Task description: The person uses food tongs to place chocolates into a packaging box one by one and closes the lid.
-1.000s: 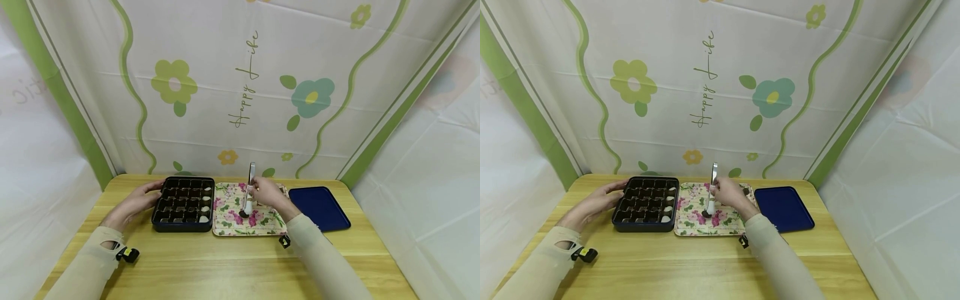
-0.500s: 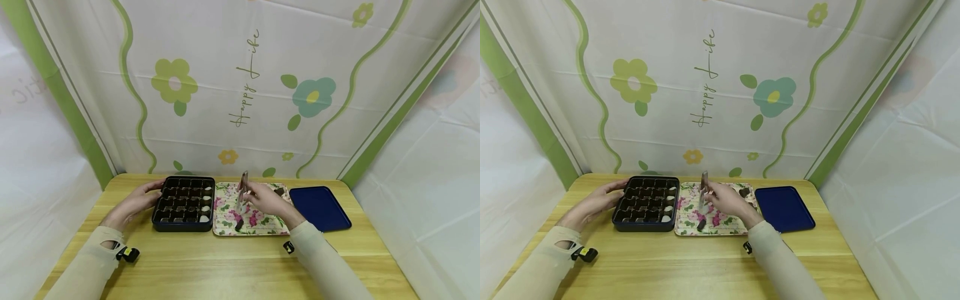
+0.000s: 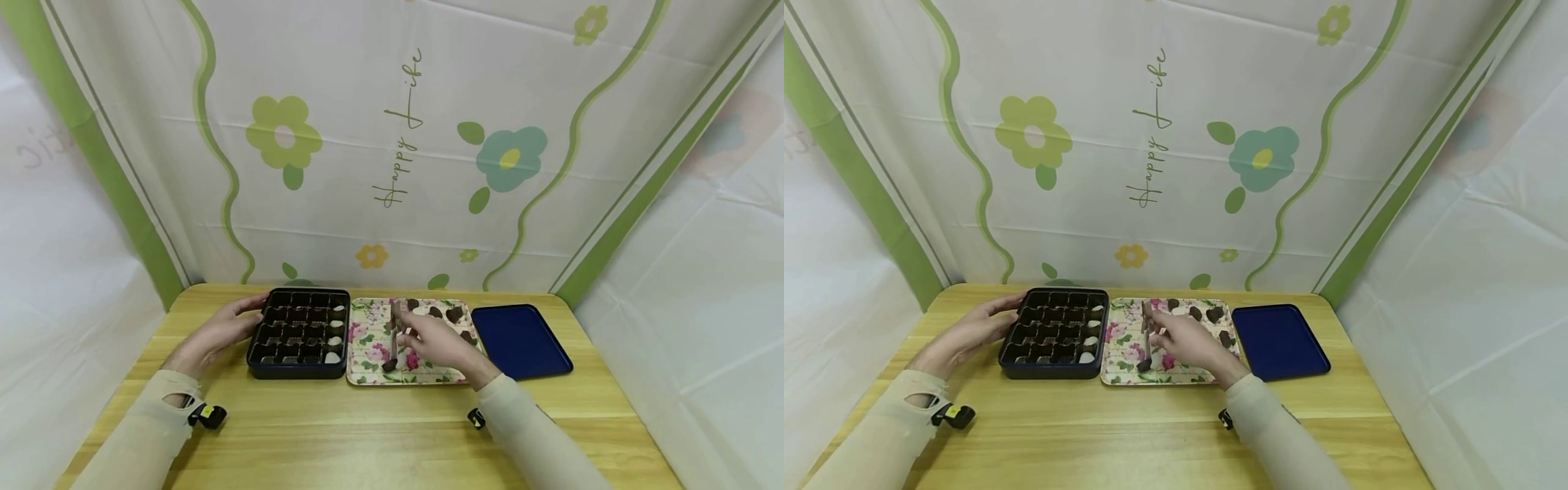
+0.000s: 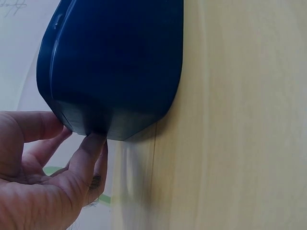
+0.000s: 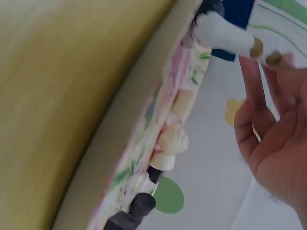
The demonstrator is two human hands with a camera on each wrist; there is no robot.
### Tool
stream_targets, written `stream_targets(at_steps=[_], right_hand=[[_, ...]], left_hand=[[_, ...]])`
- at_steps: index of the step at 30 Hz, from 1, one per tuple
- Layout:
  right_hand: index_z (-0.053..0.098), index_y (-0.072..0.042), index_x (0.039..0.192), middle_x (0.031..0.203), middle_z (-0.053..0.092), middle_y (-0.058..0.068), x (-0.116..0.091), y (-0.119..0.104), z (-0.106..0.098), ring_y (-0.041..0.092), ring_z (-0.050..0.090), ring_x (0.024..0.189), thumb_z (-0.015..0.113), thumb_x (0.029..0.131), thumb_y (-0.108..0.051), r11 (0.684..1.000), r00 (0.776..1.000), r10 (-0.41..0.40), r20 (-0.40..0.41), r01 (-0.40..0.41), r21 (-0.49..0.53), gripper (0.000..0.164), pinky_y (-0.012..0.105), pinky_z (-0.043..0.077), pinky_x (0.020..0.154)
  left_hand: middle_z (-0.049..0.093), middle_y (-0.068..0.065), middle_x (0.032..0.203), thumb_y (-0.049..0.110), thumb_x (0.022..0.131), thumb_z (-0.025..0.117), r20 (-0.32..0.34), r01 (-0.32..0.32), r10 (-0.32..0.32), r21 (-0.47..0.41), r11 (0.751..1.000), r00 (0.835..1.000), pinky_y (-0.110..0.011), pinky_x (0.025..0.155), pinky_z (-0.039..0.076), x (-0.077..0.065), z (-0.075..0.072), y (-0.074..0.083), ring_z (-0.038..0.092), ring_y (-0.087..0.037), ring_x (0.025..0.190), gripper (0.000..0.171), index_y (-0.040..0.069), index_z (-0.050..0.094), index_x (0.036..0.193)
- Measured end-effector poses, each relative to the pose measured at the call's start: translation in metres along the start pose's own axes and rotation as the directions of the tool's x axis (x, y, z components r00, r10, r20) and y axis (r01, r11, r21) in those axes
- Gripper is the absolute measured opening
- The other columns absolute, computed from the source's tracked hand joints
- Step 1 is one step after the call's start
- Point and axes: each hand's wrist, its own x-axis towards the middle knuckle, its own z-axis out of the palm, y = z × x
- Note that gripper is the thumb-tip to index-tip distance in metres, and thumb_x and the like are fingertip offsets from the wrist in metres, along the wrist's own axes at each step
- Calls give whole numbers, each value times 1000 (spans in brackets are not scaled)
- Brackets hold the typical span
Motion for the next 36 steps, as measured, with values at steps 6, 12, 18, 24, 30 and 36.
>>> stream_targets(at_steps=[6, 12, 18, 24, 30, 36], right_hand=[[59, -10, 143, 113, 74, 8, 9, 4, 2, 25, 73, 78, 61, 109, -28, 939, 952, 286, -112, -256, 229, 39, 30, 53, 58], [63, -6, 119, 101, 74, 12, 14, 9, 1, 31, 78, 85, 62, 108, -27, 817, 869, 474, -143, -373, 440, 24, 45, 63, 66], [60, -10, 128, 99, 74, 11, 12, 9, -1, 34, 76, 84, 63, 107, -34, 830, 860, 464, -210, -340, 442, 31, 46, 65, 68], [56, -13, 141, 99, 75, 2, 9, 4, -1, 31, 77, 85, 64, 107, -37, 902, 876, 374, -304, -268, 337, 43, 33, 59, 61], [61, -14, 134, 108, 76, 3, 5, -8, 5, 30, 79, 89, 66, 105, -36, 942, 914, 273, -300, -191, 276, 37, 34, 64, 67], [61, -18, 134, 109, 78, 4, 7, -12, 16, 28, 79, 80, 69, 103, -35, 953, 925, 255, -280, -192, 233, 36, 32, 60, 59]], left_hand=[[22, -30, 171, 13, 113, 47, 0, -6, 6, -1, 1000, 1000, -21, 103, 56, -1, 0, 1, 52, -28, 142, 62, 6, 21, 169], [22, -29, 171, 13, 113, 47, -6, 1, -1, -3, 1000, 1000, -22, 103, 56, -1, 0, 1, 50, -31, 144, 62, 7, 21, 169], [20, -33, 171, 12, 113, 46, 5, -7, 7, 7, 1000, 1000, -29, 107, 57, 1, 0, 1, 41, -43, 149, 63, 6, 20, 169], [21, -30, 171, 12, 113, 47, 1, -7, 7, -7, 1000, 1000, -25, 105, 56, 0, 0, 1, 51, -30, 144, 62, 7, 21, 169], [21, -29, 172, 14, 113, 47, 1, -5, 5, -6, 1000, 1000, -22, 105, 56, 0, -1, -1, 47, -33, 146, 62, 7, 21, 169], [19, -28, 173, 13, 113, 46, -1, 13, -13, -7, 1000, 1000, -24, 105, 56, 0, 0, -1, 40, -42, 150, 62, 9, 21, 170]])
